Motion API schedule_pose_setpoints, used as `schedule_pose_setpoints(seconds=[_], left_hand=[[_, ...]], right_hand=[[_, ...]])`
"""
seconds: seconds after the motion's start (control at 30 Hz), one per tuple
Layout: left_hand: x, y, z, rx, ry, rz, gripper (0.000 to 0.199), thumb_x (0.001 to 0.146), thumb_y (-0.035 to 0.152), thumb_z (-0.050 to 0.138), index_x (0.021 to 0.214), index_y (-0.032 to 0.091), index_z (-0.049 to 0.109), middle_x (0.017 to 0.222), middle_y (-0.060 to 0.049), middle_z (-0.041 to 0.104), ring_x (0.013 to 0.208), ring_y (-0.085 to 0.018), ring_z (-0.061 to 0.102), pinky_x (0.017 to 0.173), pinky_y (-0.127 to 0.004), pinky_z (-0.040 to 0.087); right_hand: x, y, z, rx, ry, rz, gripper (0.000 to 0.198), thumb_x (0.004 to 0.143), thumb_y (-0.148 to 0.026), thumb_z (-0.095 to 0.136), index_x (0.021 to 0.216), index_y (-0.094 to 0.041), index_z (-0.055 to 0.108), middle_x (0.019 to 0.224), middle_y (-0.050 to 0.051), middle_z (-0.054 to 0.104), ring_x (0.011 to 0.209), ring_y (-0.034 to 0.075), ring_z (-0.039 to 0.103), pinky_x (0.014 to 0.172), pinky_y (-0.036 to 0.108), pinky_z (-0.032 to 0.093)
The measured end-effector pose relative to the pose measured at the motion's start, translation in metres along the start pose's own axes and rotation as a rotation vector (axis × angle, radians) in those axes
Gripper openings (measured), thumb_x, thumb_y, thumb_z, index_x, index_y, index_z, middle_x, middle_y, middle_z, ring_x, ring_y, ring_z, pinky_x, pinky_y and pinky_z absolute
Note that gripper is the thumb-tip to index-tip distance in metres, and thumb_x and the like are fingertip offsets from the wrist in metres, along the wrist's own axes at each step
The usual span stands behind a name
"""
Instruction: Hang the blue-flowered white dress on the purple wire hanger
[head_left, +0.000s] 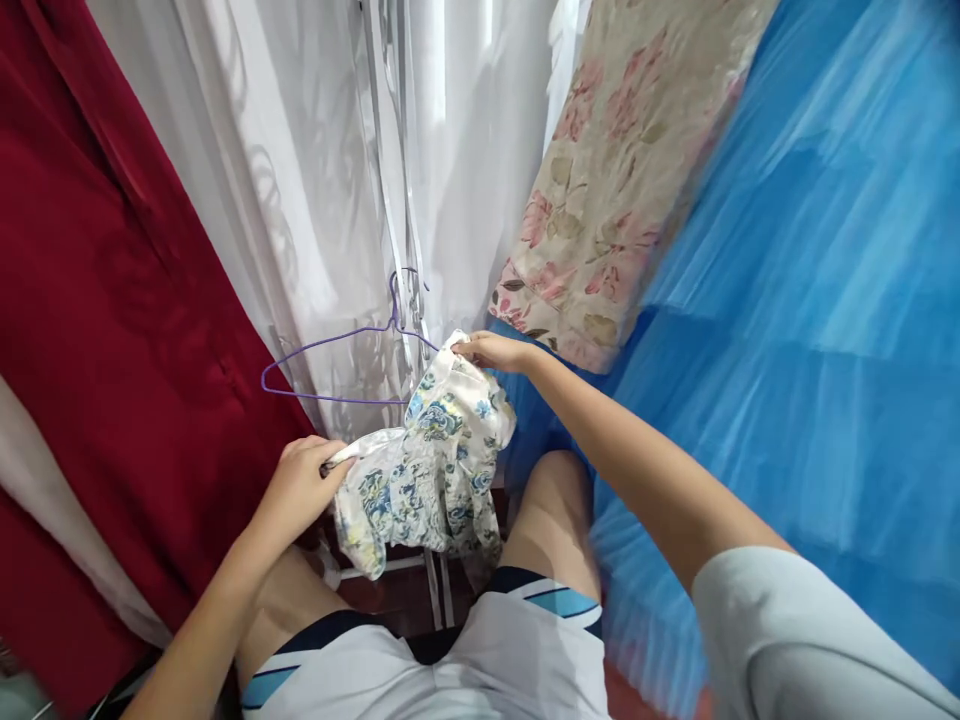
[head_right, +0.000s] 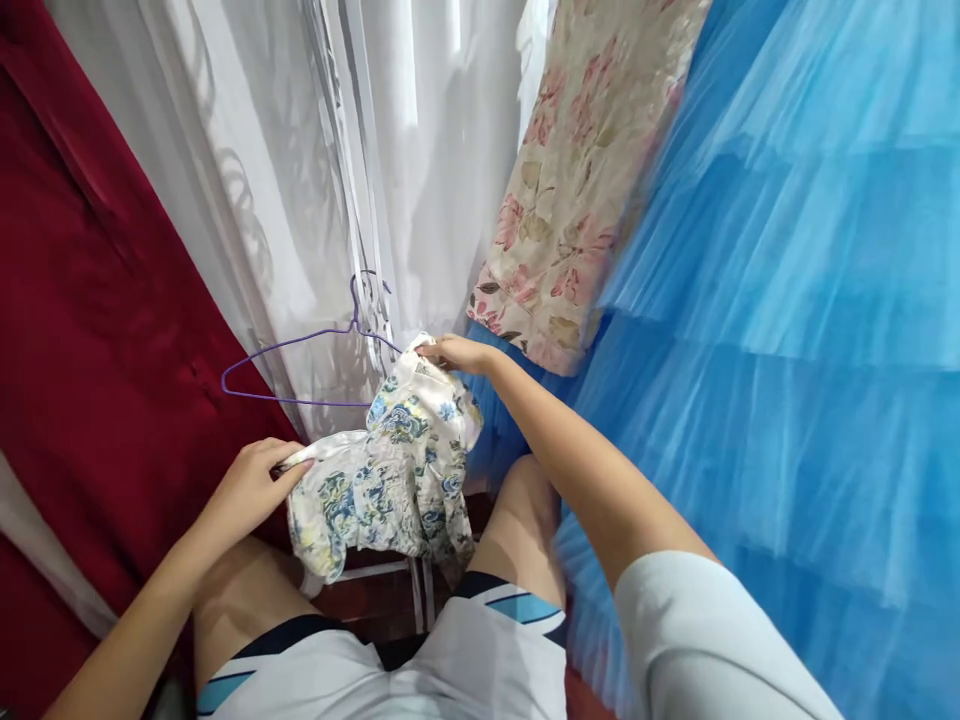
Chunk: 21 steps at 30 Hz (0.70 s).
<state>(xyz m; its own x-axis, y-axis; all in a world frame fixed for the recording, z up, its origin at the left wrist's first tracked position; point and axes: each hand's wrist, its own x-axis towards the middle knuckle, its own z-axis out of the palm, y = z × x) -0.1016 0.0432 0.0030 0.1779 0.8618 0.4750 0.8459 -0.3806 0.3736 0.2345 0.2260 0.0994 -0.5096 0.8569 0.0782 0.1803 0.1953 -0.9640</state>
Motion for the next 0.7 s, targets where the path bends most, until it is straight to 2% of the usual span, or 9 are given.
schedule_pose_setpoints(seconds=[0.07,0.17,0.23,0.3,0.37,0.43,0.53,0.6,0.7], left_hand=[[-0.002,-0.040,-0.006,0.135,-0.112,-0.017,0.032,0.086,0.051,0.056,0.081,0.025,0.075,0.093,-0.007,0.073,0.106,-0.031,0.061,0.110,-0.054,0.025],[0.000,-0.092,-0.015,0.194,-0.295,-0.033,0.032,0.087,0.053,0.054,0.087,0.031,0.076,0.101,-0.004,0.074,0.124,-0.033,0.052,0.113,-0.064,0.003],[0.010,-0.114,-0.023,0.224,-0.303,-0.044,0.031,0.089,0.049,0.050,0.098,0.034,0.075,0.111,-0.002,0.072,0.129,-0.033,0.049,0.112,-0.066,0.002],[0.028,-0.123,-0.036,0.293,-0.207,-0.055,0.029,0.090,0.043,0.047,0.099,0.032,0.073,0.119,-0.003,0.069,0.126,-0.032,0.051,0.111,-0.065,0.009],[0.050,-0.122,-0.053,0.371,-0.073,-0.068,0.026,0.088,0.036,0.048,0.090,0.027,0.072,0.120,-0.005,0.069,0.118,-0.032,0.057,0.108,-0.058,0.024],[0.072,-0.115,-0.070,0.429,0.081,-0.099,0.022,0.085,0.034,0.052,0.085,0.023,0.070,0.113,-0.008,0.071,0.106,-0.031,0.062,0.098,-0.047,0.038],[0.105,-0.095,-0.087,0.402,0.345,-0.190,0.019,0.079,0.034,0.058,0.084,0.019,0.070,0.097,-0.011,0.072,0.091,-0.030,0.063,0.083,-0.039,0.044],[0.126,-0.078,-0.087,0.131,0.463,-0.277,0.020,0.076,0.029,0.062,0.090,0.016,0.069,0.088,-0.011,0.070,0.083,-0.026,0.063,0.077,-0.036,0.045],[0.152,-0.053,-0.074,-0.352,0.449,-0.365,0.033,0.078,0.023,0.060,0.108,0.011,0.063,0.078,-0.008,0.068,0.067,-0.018,0.061,0.068,-0.030,0.047]], right_hand=[[-0.004,0.002,0.009,0.064,-0.075,0.009,0.029,0.070,-0.040,0.080,0.067,-0.014,0.066,0.060,0.003,0.065,0.052,0.012,0.055,0.050,0.022,0.043],[-0.016,0.001,0.009,0.145,-0.095,-0.019,0.029,0.069,-0.038,0.080,0.079,-0.012,0.071,0.073,0.007,0.072,0.061,0.015,0.064,0.058,0.024,0.050],[-0.021,-0.003,0.004,0.127,-0.112,-0.025,0.028,0.069,-0.036,0.080,0.079,-0.011,0.072,0.073,0.007,0.073,0.060,0.015,0.064,0.057,0.022,0.050],[-0.024,-0.009,-0.001,0.093,-0.139,-0.015,0.026,0.069,-0.035,0.080,0.077,-0.011,0.071,0.070,0.006,0.073,0.057,0.014,0.064,0.053,0.022,0.049],[-0.026,-0.015,-0.004,0.083,-0.151,0.002,0.025,0.069,-0.033,0.080,0.078,-0.012,0.072,0.071,0.006,0.073,0.057,0.015,0.065,0.053,0.022,0.051],[-0.030,-0.020,-0.004,0.092,-0.139,0.025,0.024,0.069,-0.030,0.080,0.081,-0.012,0.072,0.075,0.007,0.074,0.060,0.017,0.068,0.056,0.024,0.053],[-0.038,-0.023,0.001,0.128,-0.095,0.054,0.022,0.070,-0.026,0.080,0.083,-0.011,0.072,0.078,0.011,0.075,0.062,0.021,0.070,0.057,0.029,0.056],[-0.044,-0.022,0.006,0.184,-0.100,0.083,0.023,0.071,-0.026,0.078,0.087,-0.011,0.072,0.081,0.013,0.076,0.063,0.023,0.071,0.060,0.032,0.058],[-0.046,-0.016,0.013,0.281,-0.158,0.120,0.024,0.074,-0.027,0.076,0.093,-0.012,0.071,0.086,0.012,0.076,0.069,0.022,0.072,0.066,0.033,0.060]])
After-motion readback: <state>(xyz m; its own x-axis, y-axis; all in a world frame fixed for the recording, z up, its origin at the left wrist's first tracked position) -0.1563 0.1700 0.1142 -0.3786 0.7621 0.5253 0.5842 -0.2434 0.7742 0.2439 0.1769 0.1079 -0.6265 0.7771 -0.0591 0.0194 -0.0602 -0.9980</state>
